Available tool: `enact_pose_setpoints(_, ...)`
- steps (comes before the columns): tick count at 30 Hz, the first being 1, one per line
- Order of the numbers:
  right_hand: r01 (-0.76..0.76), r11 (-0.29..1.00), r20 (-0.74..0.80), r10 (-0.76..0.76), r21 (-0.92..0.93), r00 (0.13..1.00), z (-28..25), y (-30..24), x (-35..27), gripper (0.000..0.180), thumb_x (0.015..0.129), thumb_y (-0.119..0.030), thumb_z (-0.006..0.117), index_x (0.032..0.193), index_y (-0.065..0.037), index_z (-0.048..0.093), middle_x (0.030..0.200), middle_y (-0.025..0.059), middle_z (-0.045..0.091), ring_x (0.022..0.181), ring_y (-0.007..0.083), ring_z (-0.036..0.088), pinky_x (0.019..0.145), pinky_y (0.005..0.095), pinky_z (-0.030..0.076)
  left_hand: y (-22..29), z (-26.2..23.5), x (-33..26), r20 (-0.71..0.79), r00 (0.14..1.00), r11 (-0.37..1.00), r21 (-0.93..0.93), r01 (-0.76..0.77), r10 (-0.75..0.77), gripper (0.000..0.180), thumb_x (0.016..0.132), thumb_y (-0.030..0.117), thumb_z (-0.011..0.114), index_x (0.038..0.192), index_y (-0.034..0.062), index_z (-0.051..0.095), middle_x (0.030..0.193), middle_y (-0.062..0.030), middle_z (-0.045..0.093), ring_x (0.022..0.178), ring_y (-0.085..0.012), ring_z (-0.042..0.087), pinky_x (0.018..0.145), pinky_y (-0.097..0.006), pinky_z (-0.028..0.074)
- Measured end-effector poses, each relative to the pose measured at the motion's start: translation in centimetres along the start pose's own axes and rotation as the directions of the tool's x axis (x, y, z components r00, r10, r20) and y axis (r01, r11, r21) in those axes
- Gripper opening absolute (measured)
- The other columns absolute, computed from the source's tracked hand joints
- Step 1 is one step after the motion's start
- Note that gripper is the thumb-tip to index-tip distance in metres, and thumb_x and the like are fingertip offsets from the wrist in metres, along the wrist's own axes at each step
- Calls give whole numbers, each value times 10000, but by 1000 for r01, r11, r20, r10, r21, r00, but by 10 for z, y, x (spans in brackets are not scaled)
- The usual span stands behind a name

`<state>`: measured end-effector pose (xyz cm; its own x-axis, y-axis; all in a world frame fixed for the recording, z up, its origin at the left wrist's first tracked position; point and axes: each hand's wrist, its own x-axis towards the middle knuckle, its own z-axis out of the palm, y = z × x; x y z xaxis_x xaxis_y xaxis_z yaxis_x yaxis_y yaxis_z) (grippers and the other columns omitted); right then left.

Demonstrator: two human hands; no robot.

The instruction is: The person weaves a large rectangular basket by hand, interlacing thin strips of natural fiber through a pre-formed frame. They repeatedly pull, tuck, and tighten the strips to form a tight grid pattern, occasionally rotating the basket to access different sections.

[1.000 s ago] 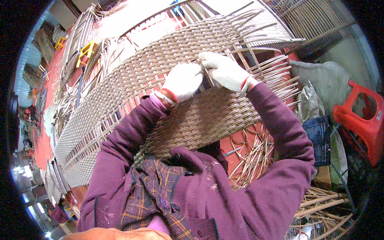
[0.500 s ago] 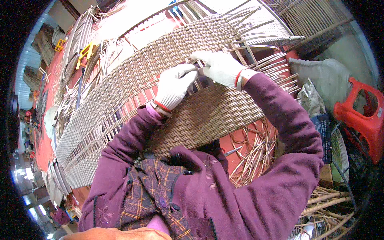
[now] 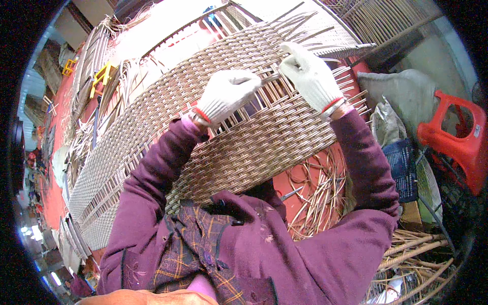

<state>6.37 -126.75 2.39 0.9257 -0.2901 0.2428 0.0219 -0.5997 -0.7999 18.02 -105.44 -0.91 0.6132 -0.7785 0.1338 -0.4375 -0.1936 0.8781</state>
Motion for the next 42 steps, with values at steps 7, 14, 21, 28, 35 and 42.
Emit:
enact_pose_setpoints(7,205,971,187,-180,-122,966,37,54,-3,482,983,-39,640,1462,-21,590,1103,179,791,1052,379,754,926,421,584,-16,37,5,60,962,665,711,-229,267,220,1001,209,608,867,73,717,782,-163,722,747,-387,734,696,-495,581)
enact_pose_setpoints(14,324,912,368,-219,-253,903,36,56,24,500,1008,-74,597,1505,-62,541,855,199,732,811,389,742,729,464,585,-29,51,20,9,985,764,630,-139,171,218,1014,249,640,993,63,751,888,-188,757,816,-399,738,717,-483,583)
enact_pose_setpoints(21,262,899,-80,-307,-352,948,66,54,21,233,981,-172,667,1197,-86,679,937,173,750,881,376,752,777,464,597,-27,37,-37,-296,857,886,332,-323,423,249,939,80,773,1185,43,777,1091,-169,774,1008,-345,759,903,-414,607)
enact_pose_setpoints(28,326,812,-135,-437,-483,889,39,81,28,108,973,-172,677,1058,-125,725,888,139,760,792,397,746,726,470,612,-33,35,-52,-253,782,790,432,-435,570,214,909,56,814,1122,63,804,1055,-133,790,961,-323,762,864,-417,606)
enact_pose_setpoints(35,169,841,-366,-393,-513,844,-28,66,5,126,975,-163,731,1079,-136,797,924,136,780,789,338,773,713,394,610,6,38,-1,-202,883,902,186,-390,423,251,1024,146,727,1231,14,778,1153,-127,786,935,-193,767,836,-312,603)
enact_pose_setpoints(42,156,816,-365,-409,-557,836,-31,42,1,321,1013,-163,686,1332,-149,718,978,183,772,842,362,761,734,418,604,12,46,50,3,987,978,130,-160,161,266,1039,266,707,1144,41,804,877,-41,775,651,-150,671,624,-322,557)
